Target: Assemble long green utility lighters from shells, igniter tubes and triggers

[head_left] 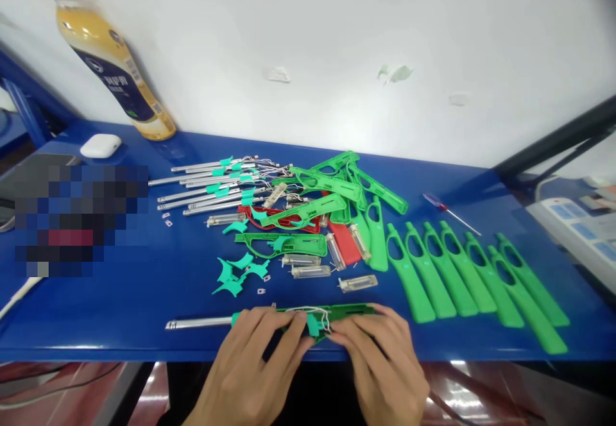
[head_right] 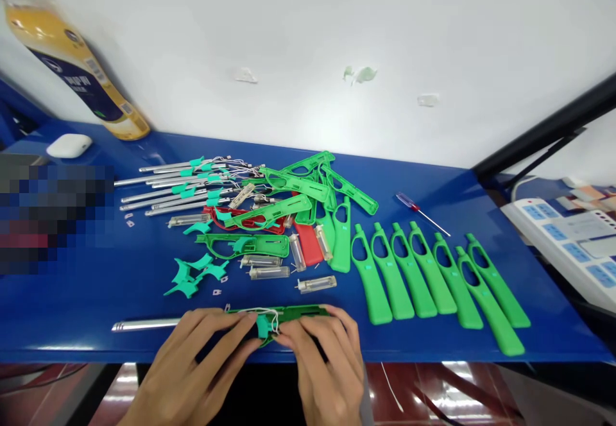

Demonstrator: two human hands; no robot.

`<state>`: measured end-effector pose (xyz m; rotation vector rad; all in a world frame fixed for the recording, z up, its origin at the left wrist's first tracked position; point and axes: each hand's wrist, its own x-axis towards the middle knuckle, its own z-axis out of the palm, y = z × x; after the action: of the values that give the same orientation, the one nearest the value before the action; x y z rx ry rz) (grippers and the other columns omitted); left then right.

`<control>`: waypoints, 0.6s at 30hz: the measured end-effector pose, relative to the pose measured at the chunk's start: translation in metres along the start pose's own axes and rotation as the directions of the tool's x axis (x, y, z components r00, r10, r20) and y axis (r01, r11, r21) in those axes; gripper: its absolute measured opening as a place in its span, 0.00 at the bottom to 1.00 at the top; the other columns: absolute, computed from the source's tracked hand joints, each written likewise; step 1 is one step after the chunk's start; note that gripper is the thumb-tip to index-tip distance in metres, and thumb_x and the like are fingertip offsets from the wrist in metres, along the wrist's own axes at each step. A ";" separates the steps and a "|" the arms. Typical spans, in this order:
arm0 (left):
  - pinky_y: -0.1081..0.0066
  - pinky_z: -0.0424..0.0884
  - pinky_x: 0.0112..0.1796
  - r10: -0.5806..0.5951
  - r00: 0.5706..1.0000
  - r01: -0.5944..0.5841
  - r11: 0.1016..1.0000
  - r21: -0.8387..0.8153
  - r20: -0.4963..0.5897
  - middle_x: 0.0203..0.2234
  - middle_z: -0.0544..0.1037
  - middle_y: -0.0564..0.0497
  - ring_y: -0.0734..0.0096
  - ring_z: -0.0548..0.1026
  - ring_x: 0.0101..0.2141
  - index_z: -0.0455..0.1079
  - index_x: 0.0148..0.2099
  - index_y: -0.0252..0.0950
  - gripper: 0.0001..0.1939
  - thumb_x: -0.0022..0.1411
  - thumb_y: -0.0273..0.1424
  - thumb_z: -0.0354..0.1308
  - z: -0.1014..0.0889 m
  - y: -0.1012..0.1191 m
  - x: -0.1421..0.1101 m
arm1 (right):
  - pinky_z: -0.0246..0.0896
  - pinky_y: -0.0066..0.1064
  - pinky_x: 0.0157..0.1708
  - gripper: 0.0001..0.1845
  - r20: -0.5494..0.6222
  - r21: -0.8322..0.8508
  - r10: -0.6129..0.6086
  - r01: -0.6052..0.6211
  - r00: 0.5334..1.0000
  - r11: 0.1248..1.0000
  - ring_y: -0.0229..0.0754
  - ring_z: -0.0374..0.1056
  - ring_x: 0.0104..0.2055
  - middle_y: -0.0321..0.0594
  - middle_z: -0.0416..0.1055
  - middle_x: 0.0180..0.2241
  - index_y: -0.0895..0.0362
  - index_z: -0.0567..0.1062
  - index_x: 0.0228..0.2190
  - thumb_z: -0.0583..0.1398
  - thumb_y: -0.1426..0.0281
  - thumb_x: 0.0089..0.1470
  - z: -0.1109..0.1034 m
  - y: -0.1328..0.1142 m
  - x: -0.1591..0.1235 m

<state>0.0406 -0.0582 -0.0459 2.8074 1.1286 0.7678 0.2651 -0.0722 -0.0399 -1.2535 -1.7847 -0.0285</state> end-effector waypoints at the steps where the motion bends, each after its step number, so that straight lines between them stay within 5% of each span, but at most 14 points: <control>1: 0.55 0.69 0.56 -0.005 1.000 0.005 1.000 0.001 -0.015 0.54 0.80 0.50 0.59 0.74 0.54 0.76 0.58 0.39 0.15 0.72 0.24 0.60 0.000 0.001 0.003 | 0.66 0.43 0.51 0.12 -0.004 0.015 0.009 -0.009 1.000 1.000 0.39 0.76 0.37 0.39 0.80 0.35 0.58 0.81 0.39 0.63 0.85 0.62 0.000 0.000 0.000; 18: 0.57 0.70 0.52 -0.051 0.994 0.048 0.998 -0.028 -0.098 0.49 0.79 0.44 0.60 0.74 0.50 0.71 0.61 0.28 0.20 0.68 0.23 0.65 -0.002 0.007 0.017 | 0.65 0.39 0.54 0.12 0.148 0.161 0.118 -0.141 0.982 0.977 0.38 0.73 0.41 0.34 0.77 0.37 0.52 0.80 0.39 0.63 0.81 0.64 -0.008 0.006 0.002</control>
<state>0.0549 -0.0531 -0.0359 2.7370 1.1884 0.9191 0.2747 -0.0716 -0.0366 -1.2698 -1.7767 0.2863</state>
